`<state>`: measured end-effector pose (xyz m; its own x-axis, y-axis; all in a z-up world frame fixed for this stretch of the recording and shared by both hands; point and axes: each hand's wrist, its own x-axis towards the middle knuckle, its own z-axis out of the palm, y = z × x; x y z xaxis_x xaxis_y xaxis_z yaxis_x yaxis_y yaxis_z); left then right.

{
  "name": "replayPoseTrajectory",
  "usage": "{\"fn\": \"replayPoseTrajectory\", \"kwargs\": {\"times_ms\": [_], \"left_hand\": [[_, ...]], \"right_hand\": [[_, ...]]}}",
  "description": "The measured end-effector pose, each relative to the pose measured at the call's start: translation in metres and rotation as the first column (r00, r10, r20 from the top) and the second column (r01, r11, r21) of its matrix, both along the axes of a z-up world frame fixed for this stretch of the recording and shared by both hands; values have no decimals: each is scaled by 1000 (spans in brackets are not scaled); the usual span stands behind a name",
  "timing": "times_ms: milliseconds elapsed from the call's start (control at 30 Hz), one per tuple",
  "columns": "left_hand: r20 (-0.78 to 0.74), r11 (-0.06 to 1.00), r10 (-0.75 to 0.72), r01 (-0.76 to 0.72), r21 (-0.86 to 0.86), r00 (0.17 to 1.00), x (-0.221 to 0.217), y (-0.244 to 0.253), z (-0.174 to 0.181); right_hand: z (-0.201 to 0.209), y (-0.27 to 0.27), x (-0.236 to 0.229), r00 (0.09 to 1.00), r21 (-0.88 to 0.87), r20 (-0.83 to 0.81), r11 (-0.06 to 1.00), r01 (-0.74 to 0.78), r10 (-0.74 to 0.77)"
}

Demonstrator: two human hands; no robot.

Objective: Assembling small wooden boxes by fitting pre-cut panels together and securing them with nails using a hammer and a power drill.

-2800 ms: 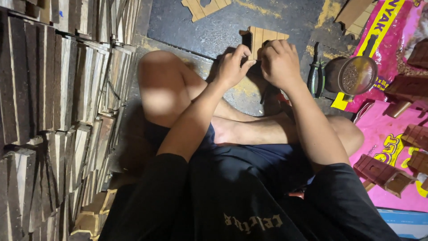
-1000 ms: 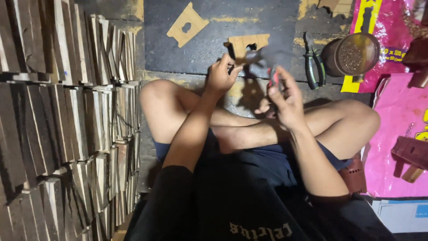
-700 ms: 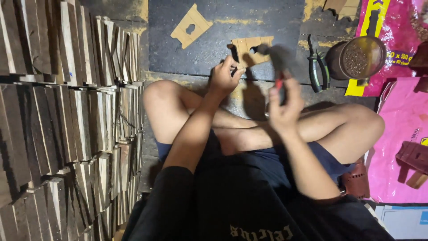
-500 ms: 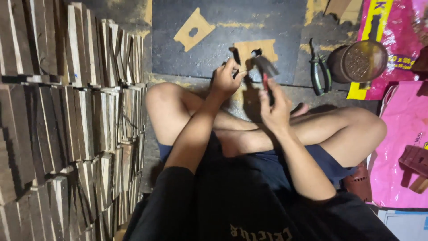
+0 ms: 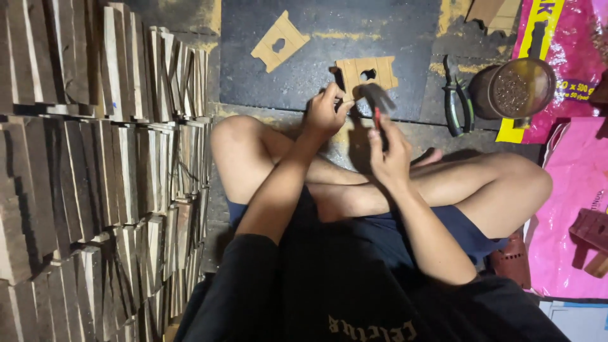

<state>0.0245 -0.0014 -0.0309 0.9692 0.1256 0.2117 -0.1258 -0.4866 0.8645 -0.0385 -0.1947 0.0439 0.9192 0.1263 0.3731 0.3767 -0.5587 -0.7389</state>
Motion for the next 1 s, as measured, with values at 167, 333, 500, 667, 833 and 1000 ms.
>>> {"fn": "replayPoseTrajectory", "kwargs": {"times_ms": [167, 333, 500, 667, 833, 1000], "left_hand": [[31, 953, 88, -75, -293, 996, -4, -11, 0], [-18, 895, 118, -114, -431, 993, -5, -18, -6], [-66, 901, 144, -159, -403, 987, -3, -23, -15], [-70, 926, 150, -165, -338, 986, -1, -21, -14], [-81, 919, 168, -186, -348, 982, -4, -25, -26], [-65, 952, 138, -151, -268, 988, -4, -20, -14]], "right_hand": [[23, 4, 7, 1000, 35, -27, 999, -7, 8], [19, 6, 6, 999, 31, -49, 999, -11, 13], [32, 7, 6, 995, 21, -101, 1000, -10, 12], [24, 7, 12, 995, -9, -87, 999, -48, 47], [23, 3, 7, 999, -5, -49, 1000, 15, -15], [28, 0, 10, 998, -38, -54, 999, -21, 19]]}}
